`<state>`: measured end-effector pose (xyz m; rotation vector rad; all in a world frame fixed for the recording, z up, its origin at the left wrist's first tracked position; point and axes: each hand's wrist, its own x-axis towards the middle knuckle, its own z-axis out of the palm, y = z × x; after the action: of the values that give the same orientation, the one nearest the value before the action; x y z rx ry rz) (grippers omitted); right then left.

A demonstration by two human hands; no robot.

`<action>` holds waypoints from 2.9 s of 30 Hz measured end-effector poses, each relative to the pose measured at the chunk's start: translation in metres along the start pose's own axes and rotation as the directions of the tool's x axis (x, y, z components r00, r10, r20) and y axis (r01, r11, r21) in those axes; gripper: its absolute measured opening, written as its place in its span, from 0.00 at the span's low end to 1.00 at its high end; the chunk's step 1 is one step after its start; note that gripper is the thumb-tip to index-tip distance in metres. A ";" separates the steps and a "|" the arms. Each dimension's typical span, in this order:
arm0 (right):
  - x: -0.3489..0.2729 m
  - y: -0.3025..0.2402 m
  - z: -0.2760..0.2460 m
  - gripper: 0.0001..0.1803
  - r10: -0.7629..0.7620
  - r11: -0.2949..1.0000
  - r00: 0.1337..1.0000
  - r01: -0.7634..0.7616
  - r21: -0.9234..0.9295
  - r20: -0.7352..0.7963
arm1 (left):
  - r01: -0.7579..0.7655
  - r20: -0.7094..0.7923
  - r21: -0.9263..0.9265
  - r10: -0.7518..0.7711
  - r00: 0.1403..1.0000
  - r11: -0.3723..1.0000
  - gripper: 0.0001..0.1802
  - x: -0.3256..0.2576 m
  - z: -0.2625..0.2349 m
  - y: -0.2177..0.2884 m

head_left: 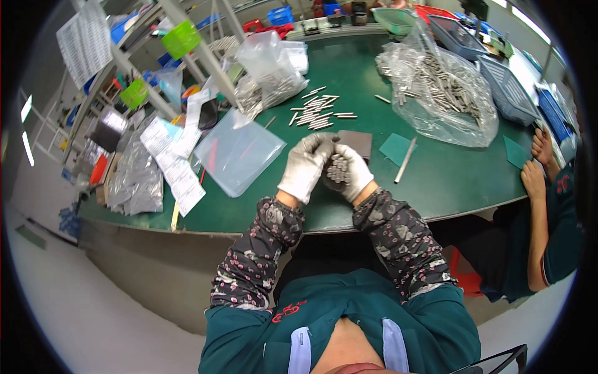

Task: Counting and packaging small metal pins into plastic bags at a manufacturing workstation.

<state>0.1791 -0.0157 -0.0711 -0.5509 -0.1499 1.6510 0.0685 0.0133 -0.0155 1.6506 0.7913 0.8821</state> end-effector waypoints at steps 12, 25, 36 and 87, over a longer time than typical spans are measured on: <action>0.008 0.009 0.001 0.09 0.149 0.987 0.968 -0.134 -0.083 0.204 | 0.336 -0.322 0.938 -0.144 0.936 0.089 0.41 -0.038 -0.154 -0.028; 0.021 0.052 0.048 0.10 0.193 0.801 0.981 -0.156 -0.578 0.003 | 0.111 -0.230 0.917 0.282 0.931 0.382 0.09 -0.051 -0.183 -0.051; 0.024 0.063 0.061 0.09 0.231 0.716 0.971 -0.213 -0.664 -0.063 | -0.300 0.283 0.900 0.102 0.954 0.315 0.09 -0.067 -0.152 -0.011; 0.076 0.069 0.070 0.12 0.154 0.753 0.983 -0.183 -0.632 -0.100 | -0.384 0.034 0.681 0.497 0.867 0.623 0.11 -0.071 -0.121 -0.010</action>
<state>0.0822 0.0613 -0.0583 -1.1487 -0.6726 1.7477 -0.0717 0.0138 -0.0157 2.5297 0.8862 1.1662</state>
